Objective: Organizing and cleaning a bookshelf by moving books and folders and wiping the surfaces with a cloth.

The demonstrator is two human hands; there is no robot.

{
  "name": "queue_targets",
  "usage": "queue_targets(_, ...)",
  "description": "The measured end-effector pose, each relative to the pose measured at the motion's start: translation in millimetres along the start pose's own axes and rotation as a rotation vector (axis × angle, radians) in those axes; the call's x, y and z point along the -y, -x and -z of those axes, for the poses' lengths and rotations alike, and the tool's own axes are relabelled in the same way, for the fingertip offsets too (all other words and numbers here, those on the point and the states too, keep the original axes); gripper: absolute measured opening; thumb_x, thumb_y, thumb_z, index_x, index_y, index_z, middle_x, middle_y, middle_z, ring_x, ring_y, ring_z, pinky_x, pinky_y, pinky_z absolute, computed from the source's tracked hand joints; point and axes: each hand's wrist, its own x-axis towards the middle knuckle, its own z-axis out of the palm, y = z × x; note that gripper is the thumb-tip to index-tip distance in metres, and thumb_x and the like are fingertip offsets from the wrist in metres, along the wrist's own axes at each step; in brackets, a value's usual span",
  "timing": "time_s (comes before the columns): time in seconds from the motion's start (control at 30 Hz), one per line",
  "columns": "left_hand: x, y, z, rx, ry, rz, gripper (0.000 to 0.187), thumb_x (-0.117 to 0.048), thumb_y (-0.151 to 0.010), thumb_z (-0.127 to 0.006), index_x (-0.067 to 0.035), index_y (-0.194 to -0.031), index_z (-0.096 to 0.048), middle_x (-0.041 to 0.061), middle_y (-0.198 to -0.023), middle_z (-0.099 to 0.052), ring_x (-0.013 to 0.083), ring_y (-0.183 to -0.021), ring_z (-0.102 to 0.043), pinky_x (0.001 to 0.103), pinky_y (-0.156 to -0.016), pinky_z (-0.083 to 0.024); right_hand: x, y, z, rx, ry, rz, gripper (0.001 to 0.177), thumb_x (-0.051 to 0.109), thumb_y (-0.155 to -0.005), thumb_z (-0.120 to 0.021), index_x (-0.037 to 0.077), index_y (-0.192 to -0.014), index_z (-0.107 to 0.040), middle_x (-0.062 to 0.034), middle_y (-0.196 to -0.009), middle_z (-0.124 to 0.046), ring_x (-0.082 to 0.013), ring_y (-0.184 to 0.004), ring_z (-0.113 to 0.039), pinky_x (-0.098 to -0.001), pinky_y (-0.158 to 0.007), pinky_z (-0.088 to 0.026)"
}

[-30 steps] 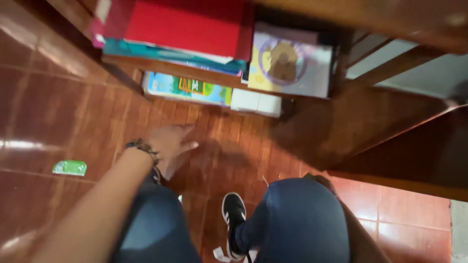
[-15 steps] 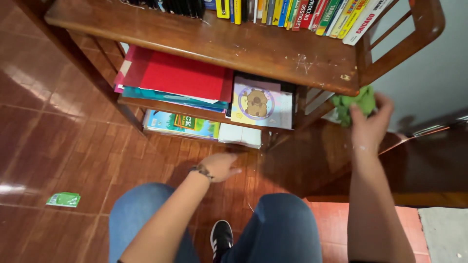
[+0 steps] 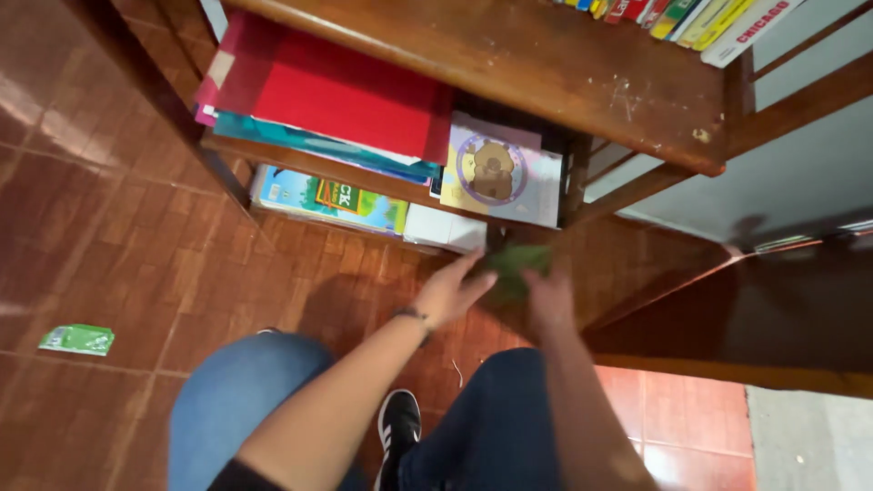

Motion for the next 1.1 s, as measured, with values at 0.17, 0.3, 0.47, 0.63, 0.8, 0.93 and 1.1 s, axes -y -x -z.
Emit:
queue_targets(0.17,-22.0,-34.3,-30.5,-0.158,0.121,0.242,0.038,-0.02,-0.086,-0.07,-0.006,-0.121,-0.067,0.019,-0.114,-0.072,0.0372,-0.109,-0.068,0.042,-0.096,-0.054,18.9,-2.5,45.5,0.429,-0.253,0.168,0.014,0.002,-0.097,-0.058,0.003,-0.111,-0.062,-0.0058,-0.1,-0.065,-0.0183,-0.093,-0.062,-0.0333,-0.086,-0.051)
queue_targets(0.3,1.6,-75.6,-70.5,-0.375,0.061,0.137,0.037,-0.013,-0.072,-0.077,-0.003,-0.106,-0.065,0.021,-0.1,-0.069,0.0421,-0.1,-0.066,0.046,-0.09,-0.053,83.9,-57.6,77.1,-0.221,-0.029,0.277,0.023,0.031,-0.104,-0.058,0.01,-0.11,-0.064,-0.0075,-0.097,-0.064,-0.0221,-0.087,-0.061,-0.0374,-0.076,-0.051)
queue_targets(0.47,-29.4,-125.3,-102.7,-0.438,0.157,0.163,0.044,-0.008,-0.072,-0.074,-0.004,-0.114,-0.063,0.023,-0.107,-0.066,0.0433,-0.101,-0.065,0.047,-0.088,-0.054,80.9,-118.9,108.2,-0.196,-0.351,0.102,0.038,0.048,-0.102,-0.044,0.016,-0.109,-0.062,-0.0009,-0.099,-0.06,-0.02,-0.093,-0.057,-0.0407,-0.089,-0.048)
queue_targets(0.63,-3.7,-163.9,-185.8,-0.553,0.235,0.023,0.062,-0.003,-0.07,-0.071,-0.001,-0.13,-0.054,0.028,-0.118,-0.061,0.0467,-0.111,-0.06,0.049,-0.096,-0.05,50.8,-140.6,149.1,-0.077,-0.391,0.221,0.042,0.051,-0.117,-0.047,0.01,-0.108,-0.054,-0.0031,-0.098,-0.051,-0.0225,-0.092,-0.048,-0.0423,-0.092,-0.042)
queue_targets(0.8,31.3,-175.2,-244.4,-0.365,0.144,0.307,0.028,-0.017,-0.097,-0.068,-0.014,-0.124,-0.065,0.021,-0.109,-0.072,0.0433,-0.102,-0.069,0.05,-0.086,-0.055,80.2,-116.4,102.4,-0.191,-0.276,0.122,0.046,0.05,-0.103,-0.038,0.012,-0.116,-0.061,-0.0001,-0.117,-0.066,-0.0203,-0.114,-0.058,-0.0475,-0.112,-0.04)
queue_targets(0.93,-65.5,-182.6,-186.4,-0.3,0.43,0.47,0.024,-0.034,-0.105,-0.065,-0.014,-0.119,-0.07,0.02,-0.099,-0.073,0.0413,-0.089,-0.072,0.051,-0.077,-0.058,57.1,-135.2,139.1,-0.241,-0.297,0.167,0.039,0.046,-0.109,-0.045,0.009,-0.116,-0.051,-0.0037,-0.115,-0.061,-0.0236,-0.111,-0.06,-0.0511,-0.11,-0.045)
queue_targets(1.1,-99.5,-193.0,-197.5,-0.241,0.207,0.179,0.038,-0.022,-0.093,-0.066,-0.022,-0.13,-0.064,0.018,-0.093,-0.073,0.0416,-0.082,-0.07,0.055,-0.07,-0.054,38.8,-151.4,170.9,-0.213,0.525,0.468,0.044,0.045,-0.111,-0.044,0.007,-0.131,-0.052,-0.0092,-0.12,-0.061,-0.0232,-0.102,-0.062,-0.0352,-0.089,-0.055)
